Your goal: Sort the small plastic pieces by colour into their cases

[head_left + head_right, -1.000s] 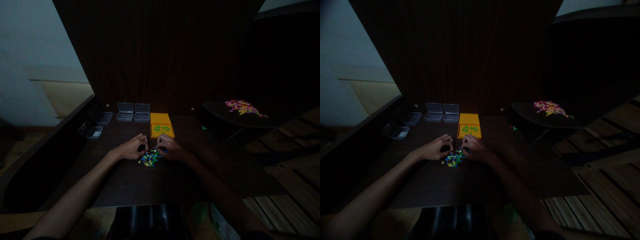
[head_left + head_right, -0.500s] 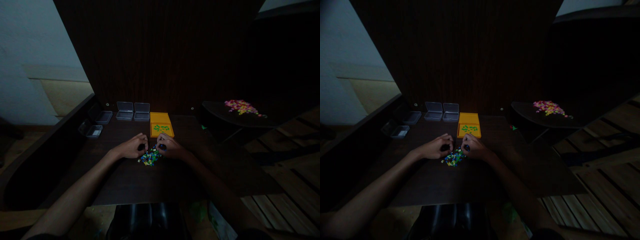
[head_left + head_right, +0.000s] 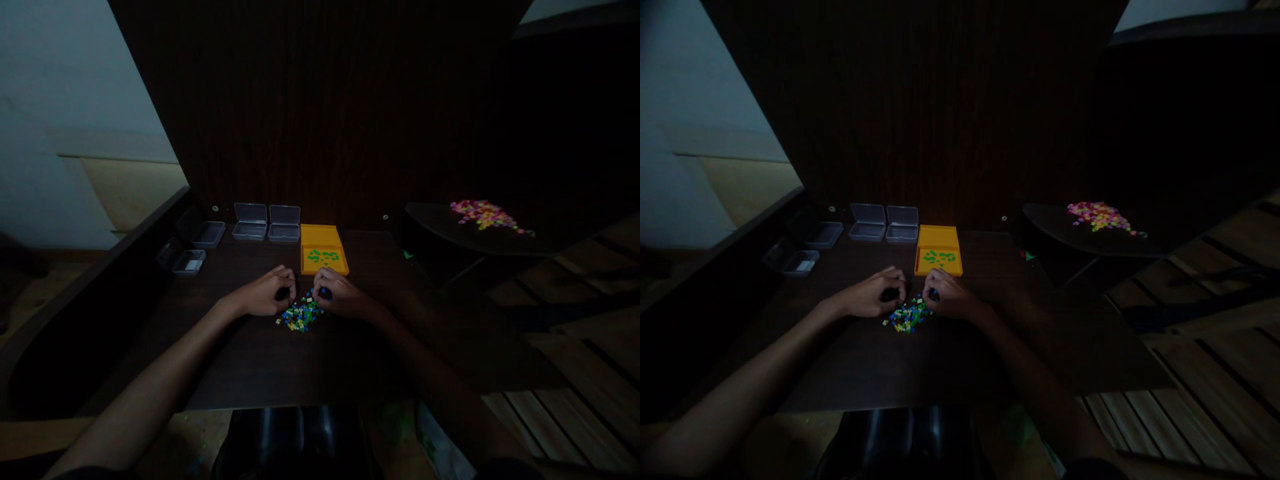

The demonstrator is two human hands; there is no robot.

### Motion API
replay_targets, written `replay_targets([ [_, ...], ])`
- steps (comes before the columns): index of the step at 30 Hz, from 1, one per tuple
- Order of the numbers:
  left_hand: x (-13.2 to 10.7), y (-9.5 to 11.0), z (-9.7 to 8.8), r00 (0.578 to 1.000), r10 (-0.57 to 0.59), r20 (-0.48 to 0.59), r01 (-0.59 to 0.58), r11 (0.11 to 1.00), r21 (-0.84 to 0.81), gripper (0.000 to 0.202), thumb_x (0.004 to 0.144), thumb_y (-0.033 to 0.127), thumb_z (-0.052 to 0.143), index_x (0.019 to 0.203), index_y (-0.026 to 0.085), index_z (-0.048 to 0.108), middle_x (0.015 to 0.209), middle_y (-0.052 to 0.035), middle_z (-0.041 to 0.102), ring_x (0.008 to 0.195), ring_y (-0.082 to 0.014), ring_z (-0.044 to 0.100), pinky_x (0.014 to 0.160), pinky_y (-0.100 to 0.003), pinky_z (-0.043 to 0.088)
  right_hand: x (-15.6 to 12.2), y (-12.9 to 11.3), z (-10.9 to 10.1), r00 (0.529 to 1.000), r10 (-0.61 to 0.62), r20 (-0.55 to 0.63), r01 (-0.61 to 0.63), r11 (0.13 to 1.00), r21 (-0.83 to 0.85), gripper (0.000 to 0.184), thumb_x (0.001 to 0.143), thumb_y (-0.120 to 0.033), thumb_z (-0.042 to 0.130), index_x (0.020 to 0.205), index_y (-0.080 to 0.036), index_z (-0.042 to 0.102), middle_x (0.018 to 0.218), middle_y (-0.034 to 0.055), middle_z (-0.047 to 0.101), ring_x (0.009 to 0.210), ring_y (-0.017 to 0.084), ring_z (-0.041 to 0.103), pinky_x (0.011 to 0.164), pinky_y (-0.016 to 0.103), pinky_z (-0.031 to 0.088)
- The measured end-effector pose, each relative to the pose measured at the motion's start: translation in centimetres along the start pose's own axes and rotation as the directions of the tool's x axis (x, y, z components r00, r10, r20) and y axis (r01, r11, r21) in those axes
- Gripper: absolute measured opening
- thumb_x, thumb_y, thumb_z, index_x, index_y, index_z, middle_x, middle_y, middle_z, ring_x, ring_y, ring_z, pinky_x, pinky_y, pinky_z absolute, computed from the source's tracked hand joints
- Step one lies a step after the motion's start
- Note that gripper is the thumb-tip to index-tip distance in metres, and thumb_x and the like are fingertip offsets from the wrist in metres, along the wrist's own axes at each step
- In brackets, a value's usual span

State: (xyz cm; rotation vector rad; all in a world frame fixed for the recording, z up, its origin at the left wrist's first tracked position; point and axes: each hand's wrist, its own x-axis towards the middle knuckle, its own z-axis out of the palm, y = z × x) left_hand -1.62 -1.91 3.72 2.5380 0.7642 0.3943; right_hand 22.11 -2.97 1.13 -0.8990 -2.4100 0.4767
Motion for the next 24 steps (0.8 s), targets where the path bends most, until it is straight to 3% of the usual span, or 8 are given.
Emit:
replay_targets([
  [12,0.0,0.0,0.0,1.000,-0.012,0.007,0.012,1.000,-0.006,0.008,0.080,0.015,0.056,0.081,0.018,0.062,0.092,-0.0035,0.058,0.095,-0.0192,0.053,0.095,-0.035,0.040,0.2,0.1,-1.1,1.000,0.023,0.013,-0.024,0.996,0.086,0.004,0.086,-0.020,0.056,0.084,-0.019,0.059,0.092,0.0043,0.055,0.088,0.017,0.054,0.081,0.031,0.047],
  [17,0.0,-0.5,0.3,1.000,-0.018,-0.003,0.018,1.000,0.018,0.008,0.081,0.017,0.054,0.083,0.018,0.062,0.092,-0.0037,0.058,0.095,-0.0189,0.053,0.097,-0.036,0.039,0.1,1.4,-2.8,0.982,0.085,-0.166,-0.070,0.993,0.092,0.010,0.089,-0.025,0.053,0.083,-0.019,0.058,0.089,0.0045,0.055,0.083,0.017,0.055,0.075,0.032,0.047],
  [24,-0.1,-0.3,0.2,1.000,-0.014,-0.016,0.015,0.999,0.031,0.010,0.079,0.016,0.055,0.085,0.018,0.062,0.093,-0.0046,0.058,0.095,-0.0201,0.053,0.094,-0.036,0.042,-0.8,5.4,-3.6,0.898,0.185,-0.398,-0.222,0.974,-0.048,0.010,0.086,-0.024,0.055,0.080,-0.020,0.060,0.088,0.0050,0.053,0.087,0.020,0.054,0.078,0.035,0.046],
])
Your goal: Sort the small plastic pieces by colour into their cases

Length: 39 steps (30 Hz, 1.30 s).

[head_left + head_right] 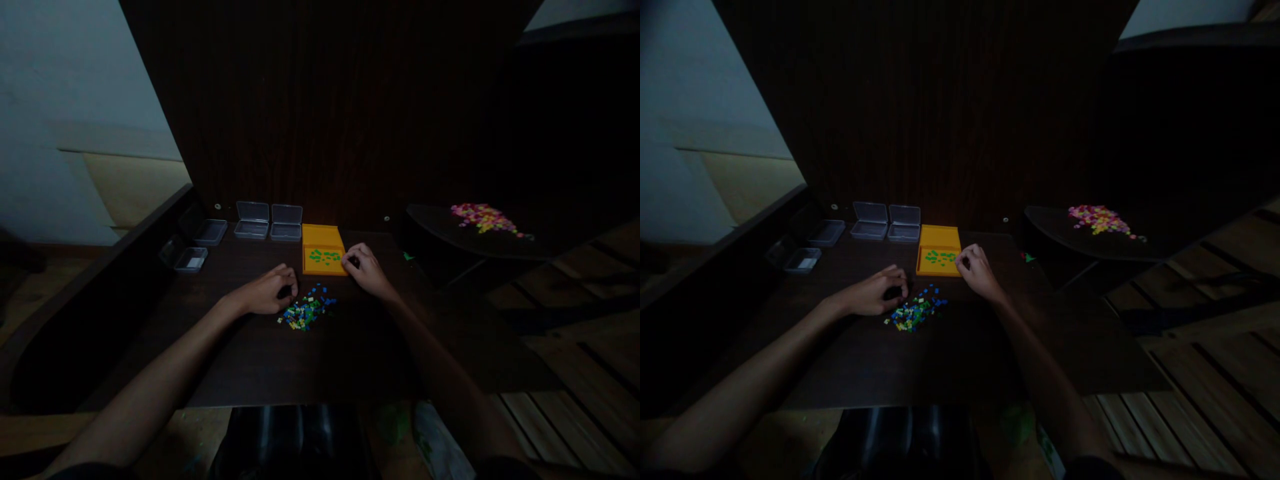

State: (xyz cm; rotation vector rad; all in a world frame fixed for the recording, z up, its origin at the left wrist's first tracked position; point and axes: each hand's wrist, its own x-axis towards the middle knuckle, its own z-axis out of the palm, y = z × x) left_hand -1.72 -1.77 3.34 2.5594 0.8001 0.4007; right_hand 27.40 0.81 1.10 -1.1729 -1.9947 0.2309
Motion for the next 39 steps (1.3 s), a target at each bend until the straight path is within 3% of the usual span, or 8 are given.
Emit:
replay_targets([
  [6,0.1,0.3,-0.2,1.000,-0.008,0.007,0.008,1.000,-0.003,0.010,0.078,0.014,0.054,0.084,0.018,0.061,0.092,-0.0038,0.059,0.094,-0.0195,0.053,0.099,-0.038,0.038,0.2,2.2,1.7,0.996,0.062,-0.058,-0.066,0.996,-0.068,0.009,0.081,-0.024,0.059,0.074,-0.021,0.063,0.088,0.0046,0.051,0.089,0.021,0.052,0.081,0.038,0.046],
  [11,0.1,0.3,-0.2,1.000,0.002,0.013,-0.002,1.000,-0.016,0.009,0.079,0.014,0.053,0.082,0.018,0.061,0.092,-0.0040,0.059,0.094,-0.0196,0.053,0.092,-0.034,0.042,0.5,2.6,2.5,0.993,0.115,-0.038,-0.118,0.991,-0.069,0.005,0.075,-0.019,0.063,0.071,-0.020,0.066,0.086,0.0040,0.050,0.087,0.021,0.052,0.082,0.039,0.046],
  [23,0.0,0.3,-0.2,1.000,0.002,0.016,-0.002,0.999,-0.036,0.009,0.080,0.014,0.054,0.082,0.018,0.062,0.092,-0.0043,0.058,0.095,-0.0191,0.052,0.090,-0.033,0.042,0.3,2.1,1.9,0.978,0.207,-0.023,-0.208,0.977,-0.040,0.009,0.077,-0.017,0.062,0.076,-0.020,0.071,0.089,0.0045,0.051,0.090,0.021,0.054,0.086,0.040,0.046],
  [31,0.1,0.1,0.0,1.000,-0.006,-0.001,0.006,0.999,-0.050,0.009,0.080,0.014,0.054,0.083,0.018,0.062,0.092,-0.0040,0.059,0.095,-0.0188,0.052,0.089,-0.032,0.043,-0.1,-1.5,1.5,0.998,-0.003,-0.069,0.000,0.999,-0.043,0.016,0.077,-0.012,0.057,0.077,-0.020,0.070,0.088,0.0049,0.051,0.088,0.019,0.054,0.082,0.036,0.047],
  [35,0.2,0.1,0.0,1.000,-0.010,-0.002,0.010,0.999,-0.048,0.008,0.081,0.015,0.055,0.082,0.018,0.062,0.092,-0.0035,0.060,0.094,-0.0184,0.054,0.092,-0.033,0.041,-0.6,-3.8,1.6,0.994,-0.109,0.032,0.107,0.993,0.038,0.014,0.077,-0.012,0.057,0.077,-0.018,0.070,0.091,0.0064,0.051,0.083,0.019,0.054,0.078,0.035,0.048],
  [39,0.2,0.2,0.0,1.000,-0.009,0.007,0.010,0.998,-0.054,0.009,0.081,0.014,0.055,0.083,0.018,0.063,0.089,-0.0025,0.062,0.090,-0.0171,0.056,0.094,-0.034,0.039,-1.3,-5.7,2.5,0.960,-0.211,0.182,0.182,0.970,0.162,0.013,0.079,-0.013,0.058,0.079,-0.017,0.070,0.088,0.0053,0.051,0.082,0.017,0.053,0.074,0.033,0.047],
])
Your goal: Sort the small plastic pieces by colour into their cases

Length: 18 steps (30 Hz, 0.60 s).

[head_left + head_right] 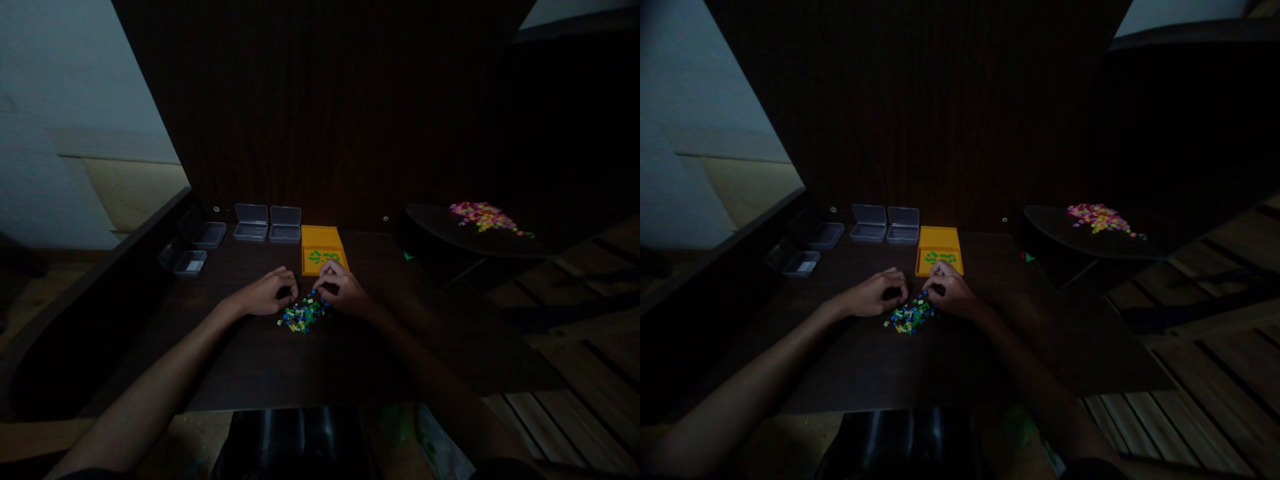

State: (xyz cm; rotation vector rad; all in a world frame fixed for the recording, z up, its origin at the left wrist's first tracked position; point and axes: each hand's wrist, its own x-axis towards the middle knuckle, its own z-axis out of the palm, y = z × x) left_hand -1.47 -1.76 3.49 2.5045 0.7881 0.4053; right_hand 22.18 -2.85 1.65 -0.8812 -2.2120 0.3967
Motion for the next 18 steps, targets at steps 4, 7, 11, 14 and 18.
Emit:
replay_targets([
  [4,0.0,0.1,-0.1,1.000,0.009,-0.007,-0.008,1.000,0.010,0.009,0.082,0.015,0.055,0.084,0.018,0.063,0.088,-0.0028,0.063,0.089,-0.0173,0.055,0.088,-0.030,0.041,-0.1,-1.0,1.2,0.994,-0.060,0.096,0.060,0.998,0.010,0.008,0.079,-0.014,0.062,0.080,-0.018,0.070,0.086,0.0047,0.051,0.084,0.017,0.052,0.075,0.032,0.046],
  [7,0.1,0.2,-0.2,1.000,0.006,-0.018,-0.005,1.000,0.019,0.008,0.083,0.016,0.055,0.083,0.018,0.063,0.089,-0.0032,0.064,0.088,-0.0172,0.056,0.084,-0.029,0.042,-0.1,-1.1,1.6,0.990,-0.071,0.118,0.072,0.997,-0.005,0.006,0.079,-0.013,0.064,0.080,-0.017,0.069,0.087,0.0051,0.051,0.084,0.018,0.052,0.076,0.033,0.046],
  [11,0.1,0.2,-0.3,1.000,-0.002,-0.022,0.002,1.000,0.016,0.008,0.083,0.015,0.055,0.084,0.018,0.063,0.086,-0.0028,0.065,0.087,-0.0171,0.056,0.083,-0.029,0.042,-0.2,-1.0,1.7,0.989,-0.055,0.138,0.057,0.998,-0.018,0.006,0.078,-0.012,0.064,0.080,-0.016,0.068,0.088,0.0049,0.051,0.085,0.018,0.052,0.077,0.033,0.045],
  [14,0.1,0.1,-0.2,1.000,-0.002,-0.028,0.002,1.000,0.016,0.009,0.083,0.014,0.055,0.085,0.017,0.063,0.087,-0.0029,0.065,0.087,-0.0169,0.056,0.082,-0.028,0.042,-0.2,-0.9,1.7,0.989,-0.045,0.144,0.049,0.999,-0.023,0.007,0.077,-0.011,0.065,0.079,-0.017,0.068,0.088,0.0047,0.051,0.086,0.018,0.052,0.078,0.033,0.045],
  [18,0.1,-0.1,-0.1,0.999,-0.002,-0.037,0.002,1.000,0.008,0.009,0.084,0.015,0.055,0.087,0.017,0.063,0.088,-0.0031,0.066,0.088,-0.0172,0.056,0.081,-0.028,0.042,-0.2,-1.0,1.8,0.989,-0.047,0.139,0.050,0.999,-0.013,0.006,0.075,-0.011,0.066,0.078,-0.016,0.066,0.087,0.0046,0.051,0.085,0.017,0.052,0.077,0.032,0.045],
])
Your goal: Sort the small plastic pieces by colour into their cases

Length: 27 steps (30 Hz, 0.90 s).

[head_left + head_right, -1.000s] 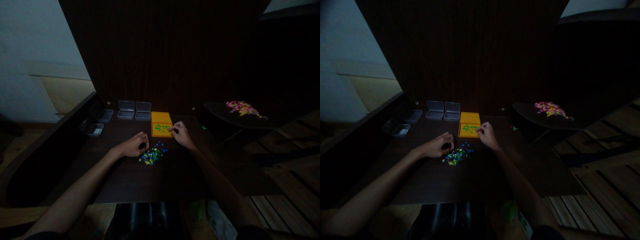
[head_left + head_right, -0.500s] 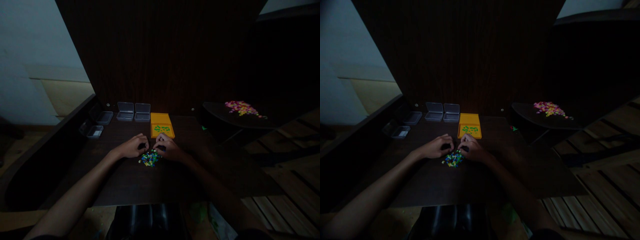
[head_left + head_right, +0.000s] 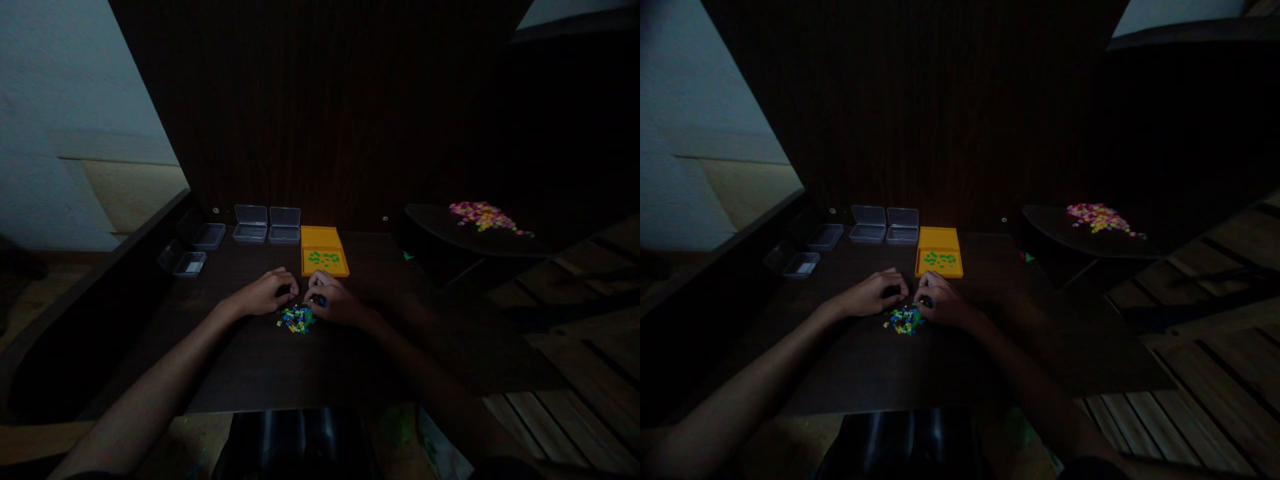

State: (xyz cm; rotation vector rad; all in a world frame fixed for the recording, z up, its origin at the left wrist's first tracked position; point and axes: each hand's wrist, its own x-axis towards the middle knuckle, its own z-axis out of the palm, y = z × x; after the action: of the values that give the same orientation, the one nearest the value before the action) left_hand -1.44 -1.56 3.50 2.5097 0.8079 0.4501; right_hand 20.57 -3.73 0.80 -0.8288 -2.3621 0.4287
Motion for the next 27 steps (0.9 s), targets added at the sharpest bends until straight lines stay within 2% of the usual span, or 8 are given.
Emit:
replay_targets([
  [12,0.06,0.00,-0.01,0.999,0.005,-0.046,-0.005,1.000,-0.014,0.007,0.087,0.015,0.054,0.089,0.018,0.061,0.088,-0.0030,0.064,0.088,-0.0169,0.055,0.082,-0.029,0.042,0.12,-0.50,-0.16,0.999,0.030,0.025,-0.030,1.000,-0.006,0.009,0.071,-0.010,0.067,0.075,-0.018,0.064,0.087,0.0036,0.051,0.084,0.017,0.051,0.077,0.032,0.044],
  [21,0.04,0.06,-0.20,0.997,-0.001,-0.079,-0.001,1.000,-0.024,0.009,0.088,0.015,0.052,0.090,0.018,0.060,0.090,-0.0045,0.064,0.090,-0.0177,0.056,0.083,-0.031,0.044,0.11,-0.50,-0.09,0.998,0.020,0.052,-0.019,1.000,-0.016,0.021,0.073,-0.011,0.066,0.091,-0.019,0.070,0.090,0.0044,0.052,0.087,0.018,0.052,0.080,0.034,0.046],
  [27,0.14,0.23,-0.30,0.994,0.001,-0.105,-0.002,1.000,-0.015,0.009,0.088,0.014,0.051,0.090,0.018,0.059,0.091,-0.0043,0.066,0.090,-0.0181,0.056,0.084,-0.032,0.043,0.13,-0.60,-0.10,0.998,0.025,0.053,-0.024,1.000,-0.017,0.016,0.073,-0.009,0.065,0.085,-0.018,0.070,0.089,0.0049,0.052,0.087,0.019,0.053,0.081,0.035,0.046],
])
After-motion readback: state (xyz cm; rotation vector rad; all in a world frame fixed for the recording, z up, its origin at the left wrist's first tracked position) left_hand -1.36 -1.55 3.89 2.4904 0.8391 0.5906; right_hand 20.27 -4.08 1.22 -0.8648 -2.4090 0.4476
